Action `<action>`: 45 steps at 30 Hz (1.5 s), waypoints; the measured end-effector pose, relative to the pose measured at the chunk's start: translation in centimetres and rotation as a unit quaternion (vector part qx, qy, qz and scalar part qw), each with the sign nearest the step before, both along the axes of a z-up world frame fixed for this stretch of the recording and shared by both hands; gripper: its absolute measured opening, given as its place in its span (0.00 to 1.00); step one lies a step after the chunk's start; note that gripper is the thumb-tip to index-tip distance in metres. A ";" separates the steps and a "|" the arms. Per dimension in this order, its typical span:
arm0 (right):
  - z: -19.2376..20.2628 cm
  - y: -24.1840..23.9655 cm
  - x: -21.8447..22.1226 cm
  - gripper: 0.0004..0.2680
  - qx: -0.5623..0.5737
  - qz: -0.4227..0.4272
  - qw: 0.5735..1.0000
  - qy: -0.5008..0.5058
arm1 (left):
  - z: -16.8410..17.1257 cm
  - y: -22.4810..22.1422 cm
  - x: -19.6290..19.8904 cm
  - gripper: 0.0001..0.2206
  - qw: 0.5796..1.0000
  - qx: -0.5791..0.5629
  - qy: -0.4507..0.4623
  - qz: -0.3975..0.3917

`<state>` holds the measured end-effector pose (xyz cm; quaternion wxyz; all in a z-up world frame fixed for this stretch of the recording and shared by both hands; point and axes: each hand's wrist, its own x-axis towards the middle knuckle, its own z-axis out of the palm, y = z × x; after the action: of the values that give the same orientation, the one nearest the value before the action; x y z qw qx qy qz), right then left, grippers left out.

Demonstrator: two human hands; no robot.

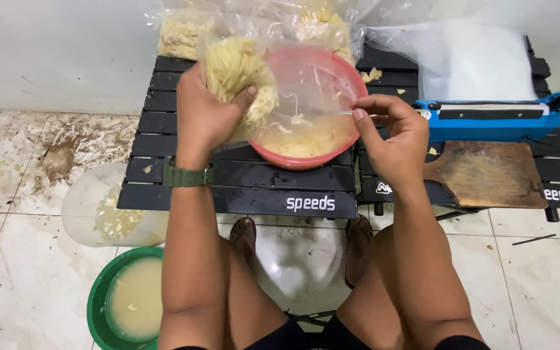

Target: The person scoops shredded bamboo shoots from a water-filled bowl into a plastic bag using a slotted spoon and holds the bag to prepare it for sealing.

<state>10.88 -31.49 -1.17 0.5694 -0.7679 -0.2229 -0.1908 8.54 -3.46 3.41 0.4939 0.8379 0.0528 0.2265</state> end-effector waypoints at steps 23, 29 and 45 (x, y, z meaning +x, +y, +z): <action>-2.7 -1.5 2.0 0.03 0.033 -0.029 0.998 0.039 | 6.0 3.1 5.5 0.20 0.936 0.334 -0.079 -0.075; -1.8 -1.0 1.2 0.03 0.009 -0.015 0.999 0.029 | 5.3 4.2 5.4 0.19 0.932 0.342 -0.092 -0.080; -2.2 -0.4 1.1 0.03 -0.009 -0.020 0.999 -0.033 | 5.9 4.3 5.0 0.21 0.925 0.360 -0.107 -0.060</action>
<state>11.99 -31.89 -3.42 0.5509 -0.7706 -0.2277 -0.2256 13.50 0.80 9.32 0.1740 0.9316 -0.1365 0.2885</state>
